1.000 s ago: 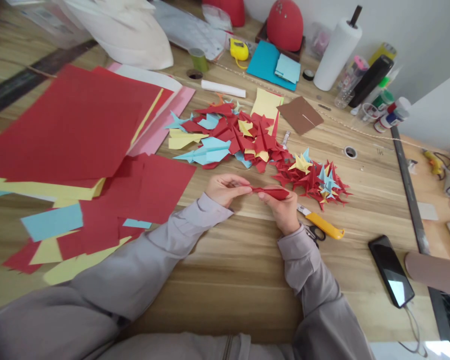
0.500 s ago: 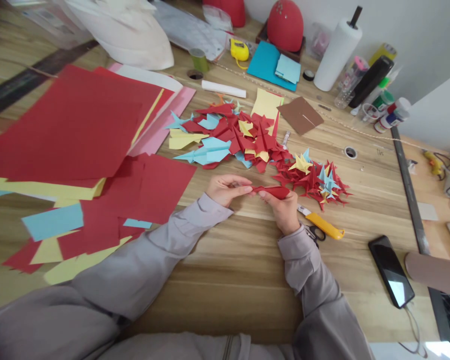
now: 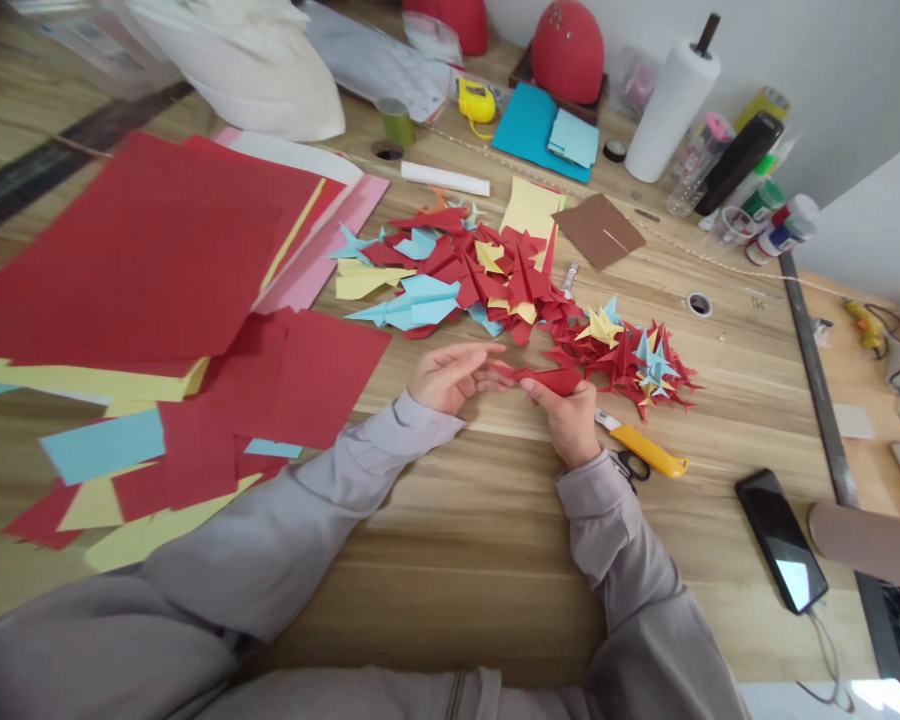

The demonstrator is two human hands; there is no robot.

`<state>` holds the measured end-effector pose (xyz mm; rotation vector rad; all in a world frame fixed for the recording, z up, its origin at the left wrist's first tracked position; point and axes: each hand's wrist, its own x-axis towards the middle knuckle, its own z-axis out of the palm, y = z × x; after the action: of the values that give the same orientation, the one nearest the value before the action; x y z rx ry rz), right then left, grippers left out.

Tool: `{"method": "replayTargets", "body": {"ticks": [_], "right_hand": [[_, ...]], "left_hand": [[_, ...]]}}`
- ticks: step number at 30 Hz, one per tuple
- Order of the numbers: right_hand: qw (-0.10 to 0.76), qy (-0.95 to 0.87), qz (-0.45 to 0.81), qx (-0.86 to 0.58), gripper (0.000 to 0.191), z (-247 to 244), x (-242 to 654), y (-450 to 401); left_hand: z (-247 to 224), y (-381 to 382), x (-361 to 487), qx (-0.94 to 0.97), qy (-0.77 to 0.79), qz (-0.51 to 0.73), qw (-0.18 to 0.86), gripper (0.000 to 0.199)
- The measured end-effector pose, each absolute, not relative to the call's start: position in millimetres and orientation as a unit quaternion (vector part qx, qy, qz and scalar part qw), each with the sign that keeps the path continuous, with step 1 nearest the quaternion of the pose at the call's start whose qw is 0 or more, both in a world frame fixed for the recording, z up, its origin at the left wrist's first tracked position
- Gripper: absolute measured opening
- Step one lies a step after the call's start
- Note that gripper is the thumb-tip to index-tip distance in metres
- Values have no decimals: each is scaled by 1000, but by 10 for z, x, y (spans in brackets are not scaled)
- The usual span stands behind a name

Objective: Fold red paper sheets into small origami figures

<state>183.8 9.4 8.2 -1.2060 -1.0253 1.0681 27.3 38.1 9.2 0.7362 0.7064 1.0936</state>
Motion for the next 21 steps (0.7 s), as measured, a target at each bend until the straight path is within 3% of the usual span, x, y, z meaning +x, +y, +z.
{"method": "replayTargets", "body": {"ticks": [3,8,21], "right_hand": [[548,-466,463,-517,19,108,1839,75],[529,-492,466,-512,13,126,1828,52],[497,-512,463,-526,19,134,1839,52]], "left_hand": [[99,355,305,408,367,484,682,43],[73,346,310,500,438,470,581,26],[103,350,308,520,377,470,606,22]]}}
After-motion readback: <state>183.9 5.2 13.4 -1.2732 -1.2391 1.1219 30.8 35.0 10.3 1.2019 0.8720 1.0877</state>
